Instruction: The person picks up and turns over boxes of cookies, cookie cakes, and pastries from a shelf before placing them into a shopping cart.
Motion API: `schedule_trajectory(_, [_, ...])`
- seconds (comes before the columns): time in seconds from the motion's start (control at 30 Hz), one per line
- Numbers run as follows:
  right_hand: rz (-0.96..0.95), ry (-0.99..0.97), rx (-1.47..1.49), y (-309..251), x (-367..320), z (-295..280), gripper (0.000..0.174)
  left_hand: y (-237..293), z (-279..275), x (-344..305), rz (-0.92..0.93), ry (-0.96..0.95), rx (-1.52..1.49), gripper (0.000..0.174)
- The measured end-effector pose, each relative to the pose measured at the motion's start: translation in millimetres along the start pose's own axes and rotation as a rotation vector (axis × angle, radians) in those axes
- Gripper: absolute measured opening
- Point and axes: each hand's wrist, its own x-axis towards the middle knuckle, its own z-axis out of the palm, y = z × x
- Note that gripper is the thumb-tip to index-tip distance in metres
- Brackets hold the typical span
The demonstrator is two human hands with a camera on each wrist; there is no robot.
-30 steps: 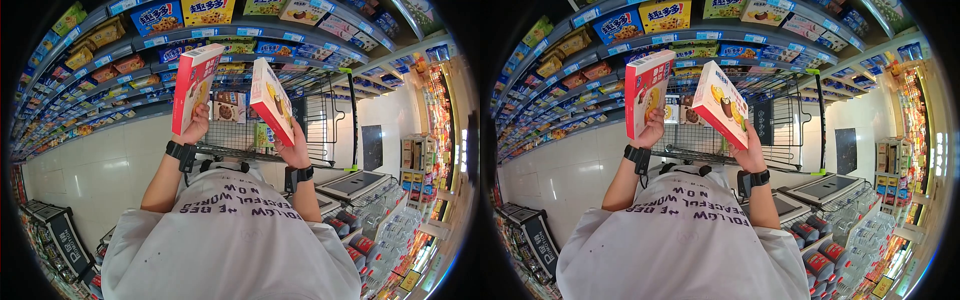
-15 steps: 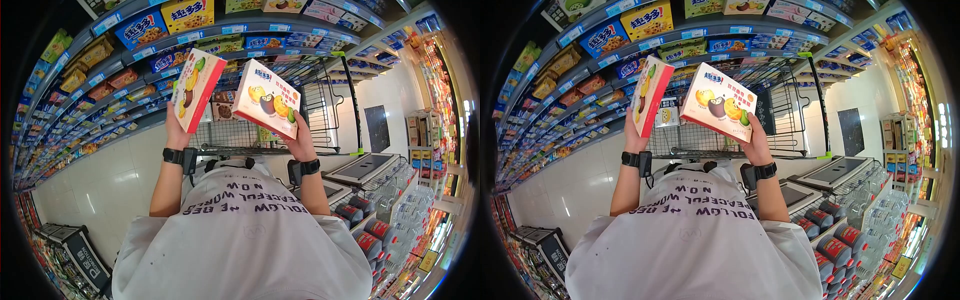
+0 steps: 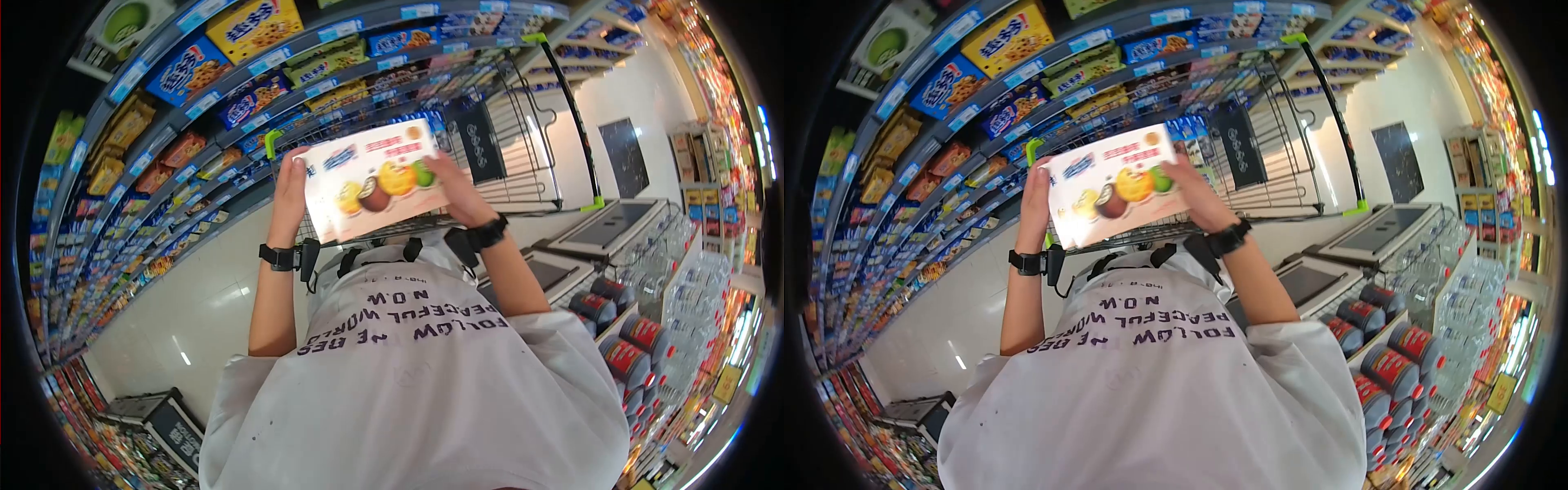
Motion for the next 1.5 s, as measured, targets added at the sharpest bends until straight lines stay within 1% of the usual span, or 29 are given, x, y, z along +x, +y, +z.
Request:
schedule_trajectory(0.03, [-0.001, 0.021, 0.020, 14.7, 6.7, -2.4, 0.038, -1.6, 3.1, 1.8, -0.010, -0.026, 0.008, 0.040])
schedule_trajectory(0.1, [-0.074, 0.013, -0.163, 37.2, 17.4, -9.5, 0.048, -4.7, 8.2, 3.0, -0.263, -0.048, -0.240, 0.053])
schedule_trajectory(0.13, [-0.069, 0.035, -0.144, 42.1, 16.4, -10.4, 0.048, -3.4, 10.6, 1.1, -0.280, -0.071, -0.230, 0.053])
schedule_trajectory(0.2, [-0.093, -0.027, -0.152, 50.7, 14.9, -14.5, 0.066, -0.8, 11.5, -2.0, -0.529, -0.197, -0.079, 0.073])
schedule_trajectory(0.23, [-0.188, -0.118, -0.228, 59.5, 20.9, -21.3, 0.084, -15.6, 12.6, -1.9, -0.292, -0.288, 0.158, 0.089])
schedule_trajectory(0.27, [-0.180, -0.101, -0.207, 69.0, 23.4, -28.7, 0.084, -31.1, 14.6, -2.6, -0.305, -0.278, 0.009, 0.099])
schedule_trajectory(0.37, [-0.092, -0.123, -0.400, 91.7, 34.9, -55.3, 0.092, -26.3, 29.6, 12.4, -0.278, -0.330, 0.006, 0.100])
schedule_trajectory(0.47, [-0.050, -0.134, -0.413, 99.4, 59.3, -86.8, 0.095, -31.7, 52.7, 43.6, -0.279, -0.396, 0.089, 0.096])
schedule_trajectory(0.5, [0.053, -0.055, -0.622, 101.7, 69.4, -101.3, 0.099, -40.2, 64.4, 57.6, -0.196, -0.460, 0.283, 0.095])
schedule_trajectory(0.53, [0.066, -0.064, -0.611, 103.1, 82.8, -110.9, 0.099, -51.4, 77.1, 72.7, -0.110, -0.525, 0.475, 0.095])
schedule_trajectory(0.57, [-0.200, 0.040, -0.965, 104.0, 97.8, -122.5, 0.100, -64.5, 92.2, 87.1, 0.030, -0.555, 0.659, 0.093])
schedule_trajectory(0.6, [-0.471, 0.144, -1.306, 106.9, 109.0, -134.0, 0.102, -72.5, 108.8, 102.0, 0.097, -0.630, 0.714, 0.091])
schedule_trajectory(0.67, [-0.485, 0.062, -1.418, 114.9, 144.4, -162.4, 0.097, -107.5, 142.0, 128.6, 0.103, -0.759, 0.734, 0.079])
schedule_trajectory(0.73, [0.119, -0.162, -0.934, 141.4, 177.9, -194.4, 0.090, -149.9, 169.2, 148.2, -0.037, -0.799, 0.650, 0.073])
schedule_trajectory(0.77, [0.163, -0.213, -0.819, 165.0, 195.4, -221.9, 0.081, -180.8, 177.9, 157.5, -0.118, -0.805, 0.662, 0.074])
schedule_trajectory(0.8, [0.180, -0.227, -0.817, 188.2, 203.0, -241.2, 0.081, -210.7, 184.8, 158.2, -0.139, -0.800, 0.655, 0.074])
schedule_trajectory(0.87, [0.319, -0.261, -0.528, 218.8, 224.1, -272.8, 0.074, -258.6, 199.6, 162.2, -0.104, -0.626, 0.869, 0.075])
schedule_trajectory(0.9, [0.479, -0.256, -0.355, 207.0, 224.2, -270.7, 0.070, -270.3, 204.1, 162.0, -0.279, -0.581, 0.941, 0.079])
schedule_trajectory(0.93, [0.502, -0.276, -0.355, 216.5, 228.2, -277.5, 0.070, -289.2, 203.4, 153.8, -0.309, -0.571, 0.937, 0.079])
schedule_trajectory(1.0, [0.826, -0.141, -0.361, 235.1, 236.0, -289.8, 0.064, -330.3, 204.0, 133.7, -0.716, -0.286, 0.803, 0.087])
schedule_trajectory(1.03, [0.916, -0.261, -0.331, 248.5, 242.7, -297.8, 0.063, -363.9, 195.1, 116.6, -0.922, -0.383, 0.722, 0.093])
schedule_trajectory(1.07, [0.927, -0.272, -0.330, 265.9, 244.5, -303.9, 0.063, -385.9, 196.1, 102.6, -0.937, -0.376, 0.721, 0.093])
schedule_trajectory(1.13, [1.010, -0.213, -0.248, 286.7, 244.7, -305.4, 0.060, -409.7, 194.4, 79.4, -1.069, -0.502, 0.629, 0.091])
schedule_trajectory(1.2, [0.984, -0.213, -0.235, 287.4, 249.3, -310.5, 0.057, -421.7, 198.2, 73.4, -1.085, -0.485, 0.538, 0.087])
schedule_trajectory(1.3, [1.042, -0.299, -0.284, 295.9, 252.7, -317.2, 0.056, -431.2, 207.4, 72.4, -1.152, -0.417, 0.379, 0.080])
schedule_trajectory(1.37, [0.987, -0.219, -0.298, 302.5, 251.1, -317.9, 0.056, -433.0, 213.5, 70.4, -1.201, -0.339, 0.282, 0.068])
schedule_trajectory(1.4, [0.958, -0.176, -0.303, 304.9, 249.4, -317.6, 0.056, -442.1, 213.8, 66.7, -1.208, -0.342, 0.283, 0.068])
schedule_trajectory(1.47, [0.927, -0.187, -0.245, 298.6, 245.8, -316.1, 0.057, -466.4, 216.5, 58.7, -1.275, -0.290, -0.043, 0.063])
schedule_trajectory(1.5, [0.891, -0.201, -0.191, 295.3, 245.4, -315.7, 0.058, -458.2, 216.5, 63.2, -1.280, -0.290, -0.045, 0.063])
